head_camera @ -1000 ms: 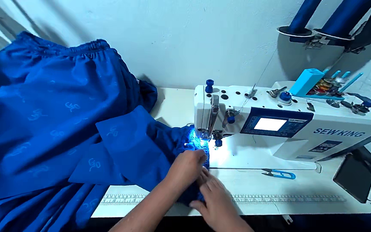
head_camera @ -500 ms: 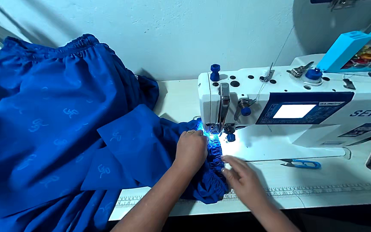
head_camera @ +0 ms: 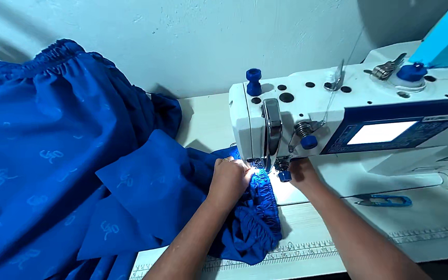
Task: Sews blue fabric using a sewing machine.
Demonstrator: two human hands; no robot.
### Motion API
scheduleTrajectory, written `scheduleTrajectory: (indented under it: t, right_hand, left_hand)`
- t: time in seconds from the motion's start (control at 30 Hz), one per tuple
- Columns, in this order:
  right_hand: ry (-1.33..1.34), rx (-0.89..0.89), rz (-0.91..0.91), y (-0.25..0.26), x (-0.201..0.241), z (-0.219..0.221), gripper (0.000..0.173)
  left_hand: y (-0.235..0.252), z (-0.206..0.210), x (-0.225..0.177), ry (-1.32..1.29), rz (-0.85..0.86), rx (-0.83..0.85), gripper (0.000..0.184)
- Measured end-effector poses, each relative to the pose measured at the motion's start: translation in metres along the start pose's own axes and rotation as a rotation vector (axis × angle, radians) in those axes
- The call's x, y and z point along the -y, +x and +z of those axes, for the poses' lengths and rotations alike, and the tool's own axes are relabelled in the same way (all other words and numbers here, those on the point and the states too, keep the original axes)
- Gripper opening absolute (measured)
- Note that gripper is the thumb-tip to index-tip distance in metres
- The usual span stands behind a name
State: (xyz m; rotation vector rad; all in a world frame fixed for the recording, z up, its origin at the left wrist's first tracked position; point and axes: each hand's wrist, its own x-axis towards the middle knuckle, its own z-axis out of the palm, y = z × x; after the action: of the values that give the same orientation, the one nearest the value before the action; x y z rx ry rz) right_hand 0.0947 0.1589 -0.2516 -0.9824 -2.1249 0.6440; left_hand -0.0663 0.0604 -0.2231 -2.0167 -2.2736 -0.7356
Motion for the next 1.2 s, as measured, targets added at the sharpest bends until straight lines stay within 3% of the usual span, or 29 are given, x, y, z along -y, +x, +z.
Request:
scheduleTrajectory:
  t: [0.1, 0.27, 0.5, 1.2]
  right_hand:
    - [0.127, 0.089, 0.180, 0.005, 0.006, -0.007, 0.015]
    - [-0.050, 0.116, -0.001, 0.006, 0.004, -0.012, 0.016]
    - [-0.007, 0.068, -0.033, 0.005, -0.005, -0.005, 0.013]
    - [-0.085, 0.058, -0.002, 0.009, -0.004, 0.004, 0.016]
  left_hand:
    - [-0.001, -0.002, 0.003, -0.080, -0.053, 0.023, 0.011]
    - [-0.001, -0.001, 0.006, -0.057, -0.076, 0.069, 0.008]
    - [-0.003, 0.006, -0.001, -0.003, -0.054, -0.039, 0.020]
    - [0.002, 0.004, -0.003, -0.141, -0.228, 0.042, 0.025]
